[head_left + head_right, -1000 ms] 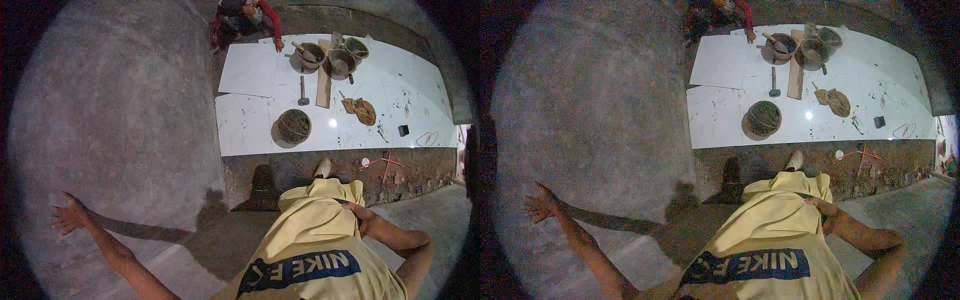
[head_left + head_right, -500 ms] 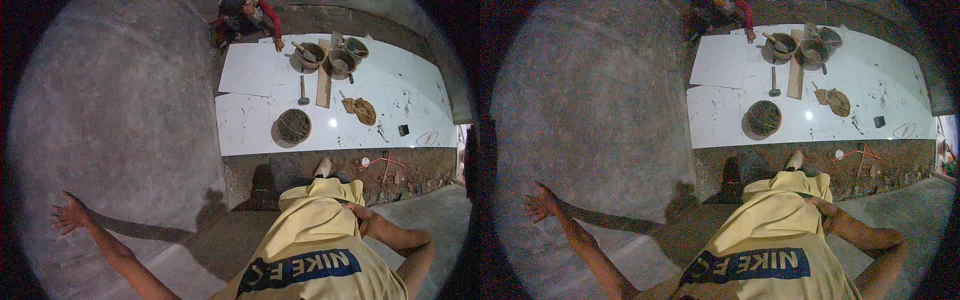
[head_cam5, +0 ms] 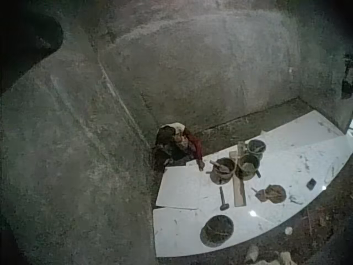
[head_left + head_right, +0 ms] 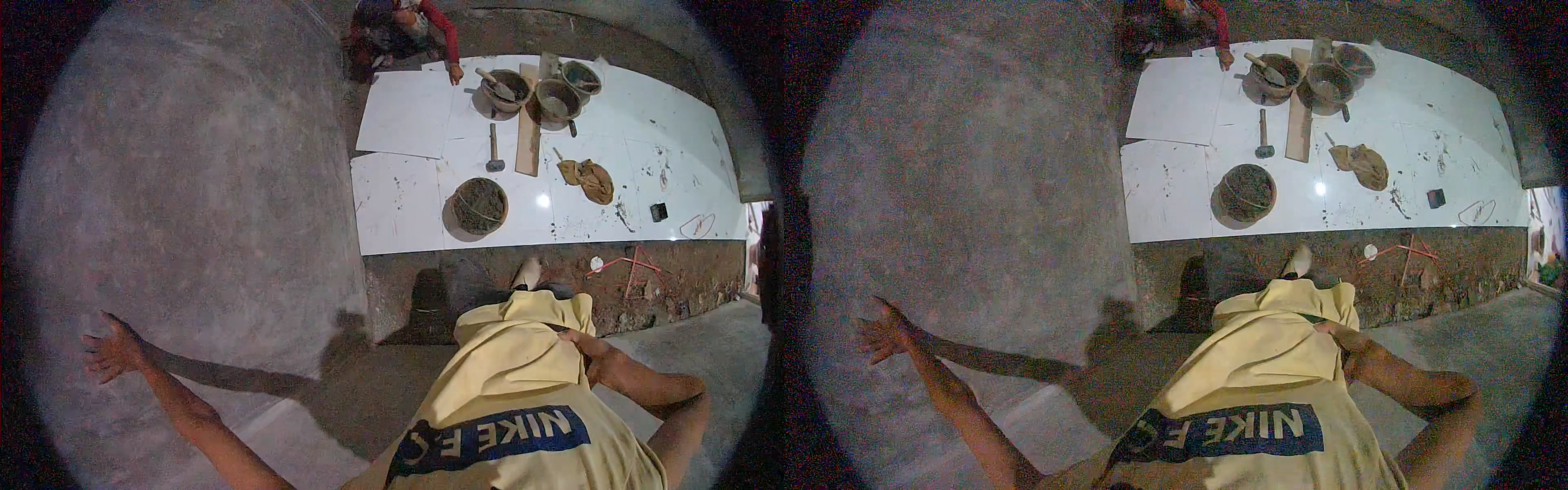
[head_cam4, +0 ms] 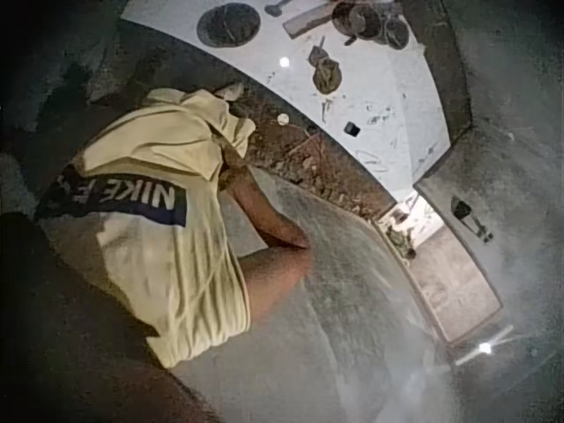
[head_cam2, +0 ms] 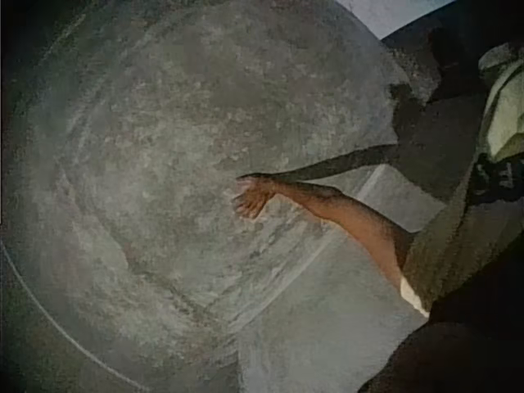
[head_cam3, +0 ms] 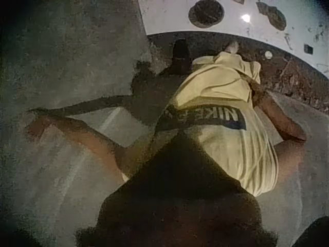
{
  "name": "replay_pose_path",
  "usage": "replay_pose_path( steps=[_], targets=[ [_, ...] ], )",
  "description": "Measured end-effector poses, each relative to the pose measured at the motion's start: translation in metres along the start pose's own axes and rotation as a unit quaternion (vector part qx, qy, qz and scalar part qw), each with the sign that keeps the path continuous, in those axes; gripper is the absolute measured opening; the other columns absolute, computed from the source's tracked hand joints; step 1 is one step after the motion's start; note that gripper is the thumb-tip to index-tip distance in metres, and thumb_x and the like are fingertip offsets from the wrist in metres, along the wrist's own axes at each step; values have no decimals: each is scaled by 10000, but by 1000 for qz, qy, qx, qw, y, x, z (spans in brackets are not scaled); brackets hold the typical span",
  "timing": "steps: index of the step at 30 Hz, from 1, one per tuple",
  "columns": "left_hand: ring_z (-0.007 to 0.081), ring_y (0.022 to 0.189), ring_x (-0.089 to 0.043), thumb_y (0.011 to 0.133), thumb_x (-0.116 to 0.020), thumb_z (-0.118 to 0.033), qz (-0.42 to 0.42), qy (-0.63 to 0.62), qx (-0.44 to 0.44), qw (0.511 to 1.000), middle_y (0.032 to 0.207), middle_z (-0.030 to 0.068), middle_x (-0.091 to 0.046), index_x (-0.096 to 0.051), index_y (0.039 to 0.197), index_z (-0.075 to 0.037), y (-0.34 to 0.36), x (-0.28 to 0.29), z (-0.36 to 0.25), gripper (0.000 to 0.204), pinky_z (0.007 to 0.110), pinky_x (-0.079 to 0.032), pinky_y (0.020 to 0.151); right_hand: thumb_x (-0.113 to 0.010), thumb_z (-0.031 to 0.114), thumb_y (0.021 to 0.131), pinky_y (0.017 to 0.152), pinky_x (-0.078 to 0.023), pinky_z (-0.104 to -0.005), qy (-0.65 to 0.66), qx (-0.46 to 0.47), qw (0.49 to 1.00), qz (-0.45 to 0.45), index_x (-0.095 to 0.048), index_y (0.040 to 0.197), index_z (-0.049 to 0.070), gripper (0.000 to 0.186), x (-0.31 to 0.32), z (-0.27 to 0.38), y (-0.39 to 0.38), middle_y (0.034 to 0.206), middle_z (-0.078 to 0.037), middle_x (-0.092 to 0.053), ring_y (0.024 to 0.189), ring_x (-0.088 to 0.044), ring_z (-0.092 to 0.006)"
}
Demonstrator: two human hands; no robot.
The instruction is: The person places a floor tile onto a prepared surface alongside an existing row of tiles, then uses their hands to press it down and align it with the adjacent tiles.
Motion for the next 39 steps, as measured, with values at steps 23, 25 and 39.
replay_pose_path(
  steps=[23, 25, 39],
  targets=[
    [462, 1494, -357, 897, -412, -892, 82, 163, -17, 983, 1599, 130, -469, -560, 1513, -247, 8, 6, 4, 905, 790, -192, 1130, -737, 377, 925, 960, -577, -576, -18, 18, 999, -41, -717, 1251, 98, 430, 24, -5, 28, 1173, -114, -774, 994, -757, -323],
    [463, 1478, -374, 891, -416, -897, 77, 164, -21, 983, 1574, 134, -487, -578, 1494, -247, 6, 11, 3, 901, 786, -212, 1120, -732, 377, 929, 956, -578, -579, 12, -15, 999, -46, -719, 1241, 99, 418, -4, 7, 0, 1170, -112, -773, 992, -757, -320],
    [487, 1502, -332, 893, -399, -906, 55, 66, 0, 996, 1624, 152, -418, -553, 1517, -241, 4, -2, 7, 925, 803, -164, 1136, -712, 390, 948, 979, -575, -557, 10, -19, 1000, 8, -686, 1305, 84, 472, 5, -2, 10, 1248, -138, -743, 1062, -740, -323]
  ],
)
Point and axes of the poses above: each hand's wrist, its own y-axis towards the middle knuckle, its own x-axis out of the back of the hand, z = x × y, the point moved 2 cm from there along y, towards the middle knuckle
